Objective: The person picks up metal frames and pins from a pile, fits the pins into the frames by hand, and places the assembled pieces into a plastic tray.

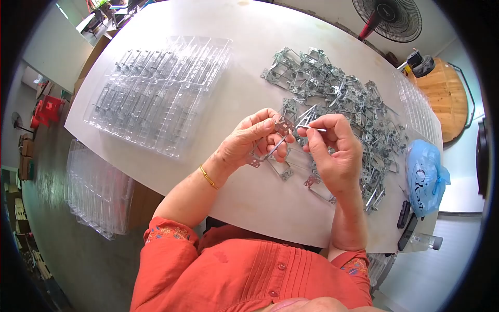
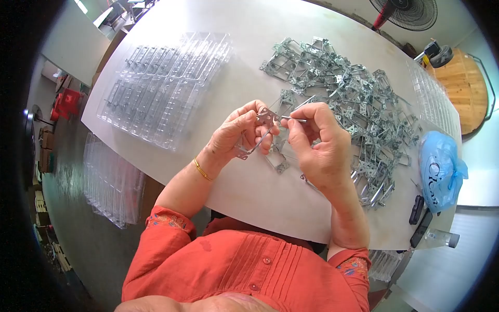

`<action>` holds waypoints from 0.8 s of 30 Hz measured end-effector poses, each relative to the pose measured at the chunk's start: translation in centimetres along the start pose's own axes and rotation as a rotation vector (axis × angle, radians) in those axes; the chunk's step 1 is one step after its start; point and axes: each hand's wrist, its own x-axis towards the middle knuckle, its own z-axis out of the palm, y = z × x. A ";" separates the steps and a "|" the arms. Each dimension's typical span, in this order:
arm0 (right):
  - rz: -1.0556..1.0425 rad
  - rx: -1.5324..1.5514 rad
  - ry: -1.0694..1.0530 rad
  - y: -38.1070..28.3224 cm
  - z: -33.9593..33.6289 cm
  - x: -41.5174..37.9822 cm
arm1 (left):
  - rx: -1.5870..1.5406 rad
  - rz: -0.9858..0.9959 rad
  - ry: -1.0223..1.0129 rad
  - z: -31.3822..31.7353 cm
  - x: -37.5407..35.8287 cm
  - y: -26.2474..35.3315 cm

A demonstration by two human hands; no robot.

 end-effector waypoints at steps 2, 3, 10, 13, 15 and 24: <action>-0.010 0.004 -0.014 0.1 0.1 -0.1 | 0.000 -0.007 0.007 0.0 0.0 0.0; -0.021 -0.020 -0.027 0.0 0.2 -0.1 | -0.001 -0.013 0.015 0.0 0.0 0.1; -0.098 -0.106 -0.037 0.2 0.4 0.1 | 0.022 -0.021 0.038 0.4 -0.1 0.3; -0.132 -0.217 -0.021 -0.3 0.5 0.1 | 0.027 -0.015 0.035 0.1 0.0 0.1; -0.215 -0.270 -0.006 -0.2 0.7 0.3 | 0.050 -0.020 0.027 -0.2 0.1 0.1; -0.223 -0.678 -0.089 -0.1 0.2 0.2 | 0.159 0.052 0.002 0.7 0.2 0.4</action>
